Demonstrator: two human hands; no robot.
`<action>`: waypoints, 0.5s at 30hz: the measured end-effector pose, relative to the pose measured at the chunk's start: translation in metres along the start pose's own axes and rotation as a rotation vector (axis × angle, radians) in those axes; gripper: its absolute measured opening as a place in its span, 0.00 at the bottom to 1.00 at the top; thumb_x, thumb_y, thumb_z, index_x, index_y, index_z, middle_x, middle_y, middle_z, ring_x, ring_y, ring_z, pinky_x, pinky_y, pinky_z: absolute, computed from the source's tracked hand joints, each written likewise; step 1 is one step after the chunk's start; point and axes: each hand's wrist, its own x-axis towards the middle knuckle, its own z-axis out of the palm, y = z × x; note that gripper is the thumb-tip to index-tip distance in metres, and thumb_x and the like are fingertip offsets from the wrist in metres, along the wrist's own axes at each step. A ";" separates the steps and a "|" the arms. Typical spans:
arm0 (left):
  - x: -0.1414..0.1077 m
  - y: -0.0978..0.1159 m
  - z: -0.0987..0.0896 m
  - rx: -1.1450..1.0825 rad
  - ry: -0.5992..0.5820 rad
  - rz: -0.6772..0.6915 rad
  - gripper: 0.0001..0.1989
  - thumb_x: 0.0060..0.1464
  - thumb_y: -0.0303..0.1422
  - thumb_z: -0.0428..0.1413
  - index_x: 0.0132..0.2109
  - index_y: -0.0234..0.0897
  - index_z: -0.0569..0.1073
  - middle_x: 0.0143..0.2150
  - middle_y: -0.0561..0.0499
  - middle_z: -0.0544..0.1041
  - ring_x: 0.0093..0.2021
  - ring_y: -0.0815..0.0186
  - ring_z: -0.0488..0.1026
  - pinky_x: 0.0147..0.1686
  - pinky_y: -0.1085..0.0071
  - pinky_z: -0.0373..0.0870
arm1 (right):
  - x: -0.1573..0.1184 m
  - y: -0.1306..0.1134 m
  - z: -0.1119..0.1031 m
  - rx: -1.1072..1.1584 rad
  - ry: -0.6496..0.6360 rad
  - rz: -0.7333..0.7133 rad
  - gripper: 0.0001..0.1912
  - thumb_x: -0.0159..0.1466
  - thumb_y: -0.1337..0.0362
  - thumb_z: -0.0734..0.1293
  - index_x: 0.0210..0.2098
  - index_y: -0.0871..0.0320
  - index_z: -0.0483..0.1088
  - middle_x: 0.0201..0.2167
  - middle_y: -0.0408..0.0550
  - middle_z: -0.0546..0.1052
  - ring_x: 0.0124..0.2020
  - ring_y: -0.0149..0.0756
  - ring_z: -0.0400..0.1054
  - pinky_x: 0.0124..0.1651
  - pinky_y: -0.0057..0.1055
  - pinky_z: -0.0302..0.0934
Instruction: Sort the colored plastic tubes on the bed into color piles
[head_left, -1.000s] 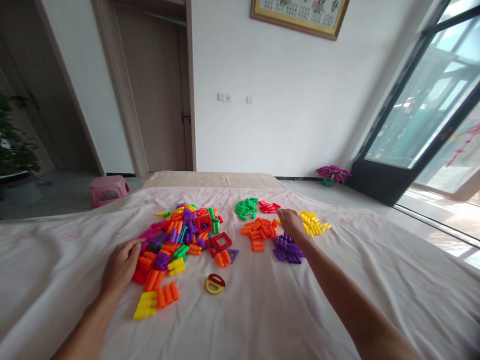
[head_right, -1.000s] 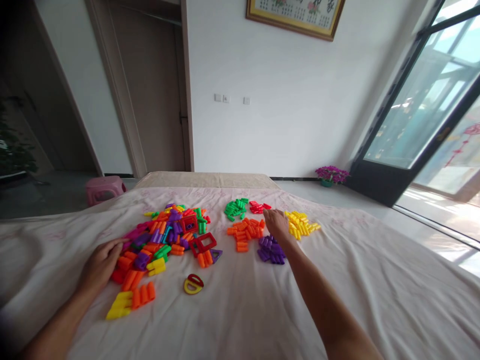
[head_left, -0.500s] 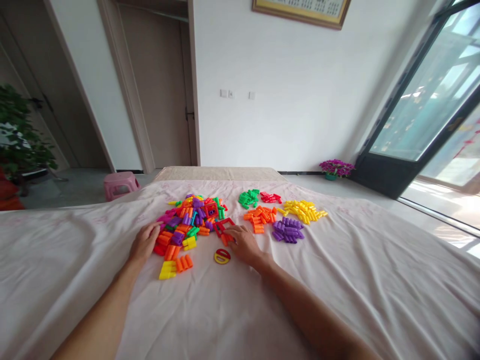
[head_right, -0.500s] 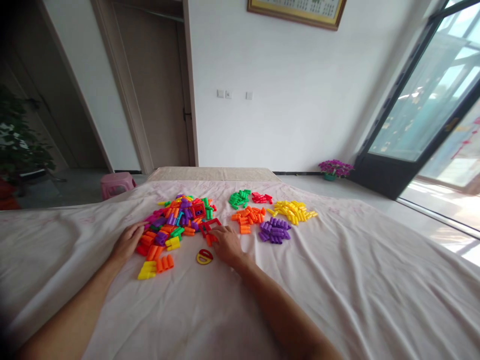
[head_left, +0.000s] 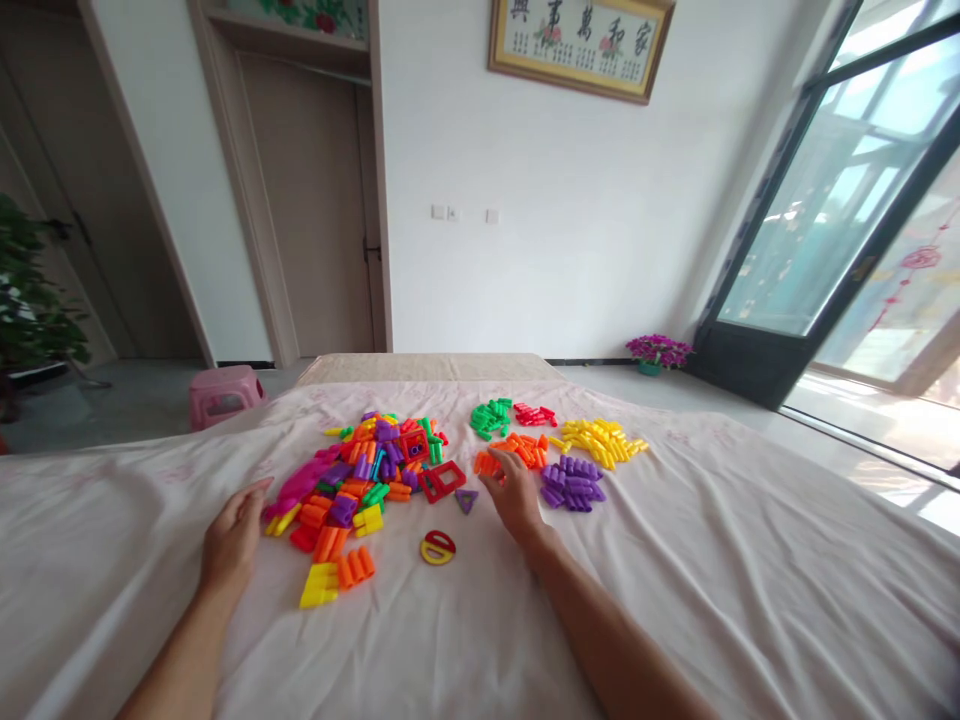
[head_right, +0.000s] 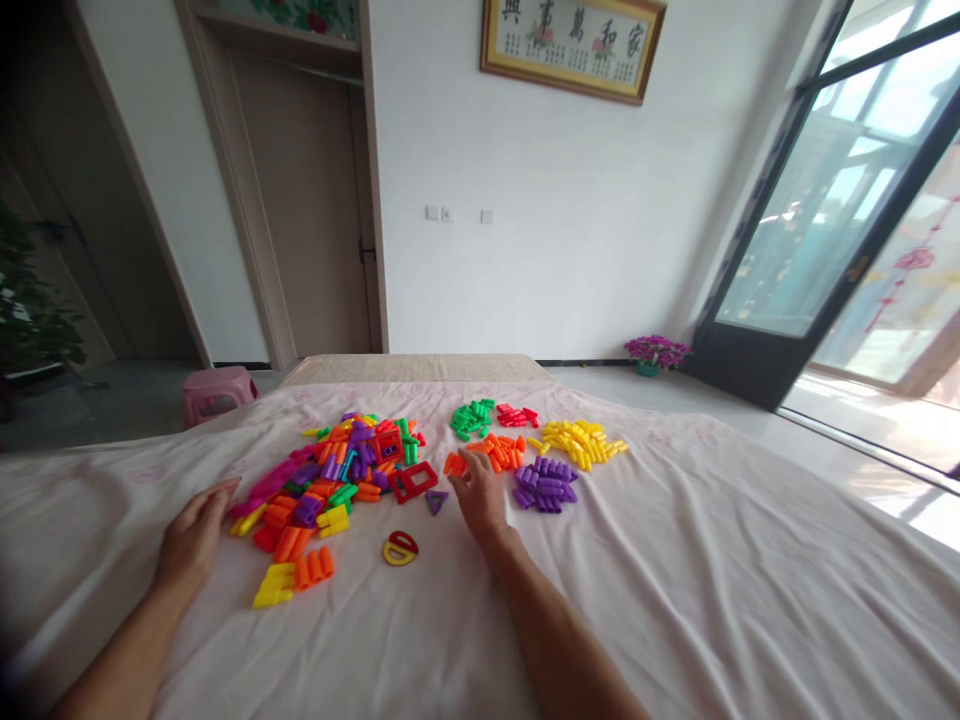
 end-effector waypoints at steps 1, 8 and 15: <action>0.001 0.001 0.001 -0.055 -0.016 -0.030 0.29 0.59 0.48 0.46 0.57 0.34 0.74 0.55 0.42 0.79 0.57 0.55 0.75 0.57 0.62 0.71 | 0.007 0.009 -0.003 0.003 0.047 0.033 0.22 0.62 0.63 0.66 0.56 0.51 0.72 0.50 0.54 0.75 0.32 0.38 0.71 0.42 0.42 0.72; 0.008 0.015 0.009 0.042 -0.211 -0.017 0.26 0.60 0.47 0.47 0.55 0.35 0.75 0.58 0.40 0.76 0.60 0.53 0.71 0.63 0.57 0.62 | 0.020 0.035 -0.019 -0.036 0.179 0.137 0.22 0.62 0.64 0.61 0.55 0.57 0.72 0.57 0.57 0.72 0.41 0.41 0.74 0.48 0.43 0.71; 0.010 0.010 0.015 0.146 -0.265 0.051 0.29 0.59 0.48 0.47 0.58 0.34 0.74 0.60 0.39 0.75 0.61 0.54 0.70 0.62 0.62 0.63 | 0.000 -0.007 -0.002 0.002 0.004 0.004 0.18 0.65 0.67 0.59 0.48 0.54 0.76 0.48 0.52 0.78 0.47 0.42 0.73 0.50 0.41 0.69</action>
